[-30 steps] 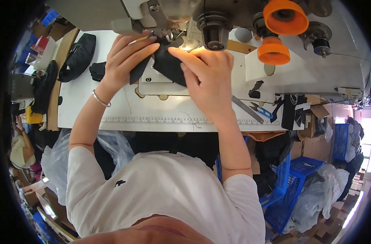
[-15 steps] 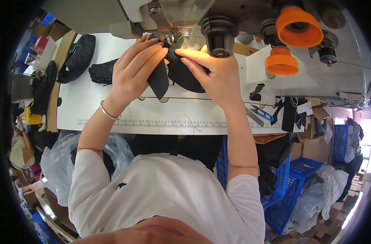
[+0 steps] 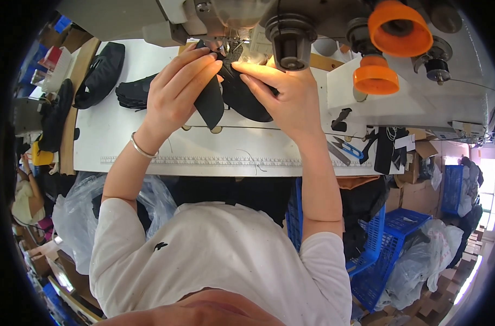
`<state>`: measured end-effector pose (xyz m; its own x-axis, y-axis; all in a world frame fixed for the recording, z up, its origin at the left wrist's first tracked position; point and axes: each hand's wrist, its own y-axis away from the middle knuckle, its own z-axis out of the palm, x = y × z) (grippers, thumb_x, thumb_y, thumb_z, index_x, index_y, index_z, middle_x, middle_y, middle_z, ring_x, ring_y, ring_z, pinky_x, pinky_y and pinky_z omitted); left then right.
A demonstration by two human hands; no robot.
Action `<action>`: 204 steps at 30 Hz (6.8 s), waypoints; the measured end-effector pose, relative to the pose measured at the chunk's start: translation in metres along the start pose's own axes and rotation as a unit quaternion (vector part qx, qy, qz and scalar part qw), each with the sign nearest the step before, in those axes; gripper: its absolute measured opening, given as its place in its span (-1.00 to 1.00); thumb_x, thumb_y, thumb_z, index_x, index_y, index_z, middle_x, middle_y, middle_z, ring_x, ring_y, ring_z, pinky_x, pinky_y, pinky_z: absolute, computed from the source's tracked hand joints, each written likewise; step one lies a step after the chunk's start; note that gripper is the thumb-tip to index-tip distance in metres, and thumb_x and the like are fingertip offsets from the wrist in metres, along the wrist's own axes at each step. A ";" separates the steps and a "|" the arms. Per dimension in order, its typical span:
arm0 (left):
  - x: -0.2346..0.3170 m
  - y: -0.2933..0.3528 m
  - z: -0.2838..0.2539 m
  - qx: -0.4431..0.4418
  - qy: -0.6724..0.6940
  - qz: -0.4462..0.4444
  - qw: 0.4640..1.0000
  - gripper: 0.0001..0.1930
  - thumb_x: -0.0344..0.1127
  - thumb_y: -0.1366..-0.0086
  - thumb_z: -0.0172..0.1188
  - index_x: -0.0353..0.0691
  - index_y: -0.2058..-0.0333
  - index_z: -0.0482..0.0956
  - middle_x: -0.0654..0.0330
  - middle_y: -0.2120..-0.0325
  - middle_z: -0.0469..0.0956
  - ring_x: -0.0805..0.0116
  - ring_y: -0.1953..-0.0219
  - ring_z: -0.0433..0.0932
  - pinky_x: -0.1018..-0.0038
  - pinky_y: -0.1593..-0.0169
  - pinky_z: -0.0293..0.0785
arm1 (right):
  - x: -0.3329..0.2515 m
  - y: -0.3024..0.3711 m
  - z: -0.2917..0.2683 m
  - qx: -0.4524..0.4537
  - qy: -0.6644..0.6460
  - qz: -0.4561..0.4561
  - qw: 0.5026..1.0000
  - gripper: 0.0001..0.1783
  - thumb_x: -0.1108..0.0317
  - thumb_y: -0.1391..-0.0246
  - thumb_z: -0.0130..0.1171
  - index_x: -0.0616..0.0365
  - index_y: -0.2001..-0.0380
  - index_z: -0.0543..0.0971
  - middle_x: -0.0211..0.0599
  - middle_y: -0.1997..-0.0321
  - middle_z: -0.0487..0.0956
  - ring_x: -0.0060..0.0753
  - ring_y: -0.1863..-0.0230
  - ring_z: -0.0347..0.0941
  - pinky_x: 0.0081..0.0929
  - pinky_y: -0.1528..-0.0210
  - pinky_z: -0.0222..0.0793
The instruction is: Stitching black shoe uppers using an industrial sewing machine.
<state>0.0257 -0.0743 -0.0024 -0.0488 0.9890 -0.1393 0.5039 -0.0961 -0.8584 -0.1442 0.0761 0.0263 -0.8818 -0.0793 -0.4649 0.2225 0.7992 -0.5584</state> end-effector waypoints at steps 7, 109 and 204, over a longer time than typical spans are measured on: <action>0.005 -0.003 0.001 -0.001 -0.035 0.023 0.999 -0.71 -0.44 -0.02 0.28 -0.34 0.22 0.68 0.14 0.20 0.60 0.20 0.05 0.64 0.23 -0.13 0.66 | 0.001 -0.001 -0.005 -0.006 -0.024 0.021 0.999 -0.68 0.35 -0.08 0.41 -0.20 0.06 0.81 -0.50 0.52 0.42 -0.44 0.33 0.29 -0.47 0.22 0.27; 0.065 -0.001 0.027 0.053 -0.154 -0.148 0.975 -0.66 -0.18 -0.12 0.38 -0.16 0.13 0.76 0.27 0.06 0.58 0.10 -0.10 0.54 0.14 -0.13 0.41 | 0.109 -0.018 -0.014 -0.039 0.077 -0.053 0.995 -0.75 0.42 0.07 0.36 0.18 0.24 0.68 -0.18 0.21 0.72 -0.12 0.15 0.65 -0.29 0.09 0.53; 0.017 0.008 0.016 0.108 0.021 -0.040 0.993 -0.84 -0.56 -0.15 0.32 -0.32 0.25 0.68 0.11 0.24 0.72 0.11 0.01 0.72 0.24 -0.09 0.73 | -0.009 0.072 0.025 0.006 -0.329 0.140 0.934 -0.65 0.55 -0.16 0.35 0.20 -0.04 0.69 -0.31 0.00 0.75 -0.57 0.04 0.63 -0.62 -0.03 0.49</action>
<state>0.0151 -0.0601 -0.0200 -0.0431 0.9978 -0.0507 0.3023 -0.0353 -0.9526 -0.1098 0.1198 -0.0273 -0.3429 -0.2209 -0.9130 0.4133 0.8373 -0.3578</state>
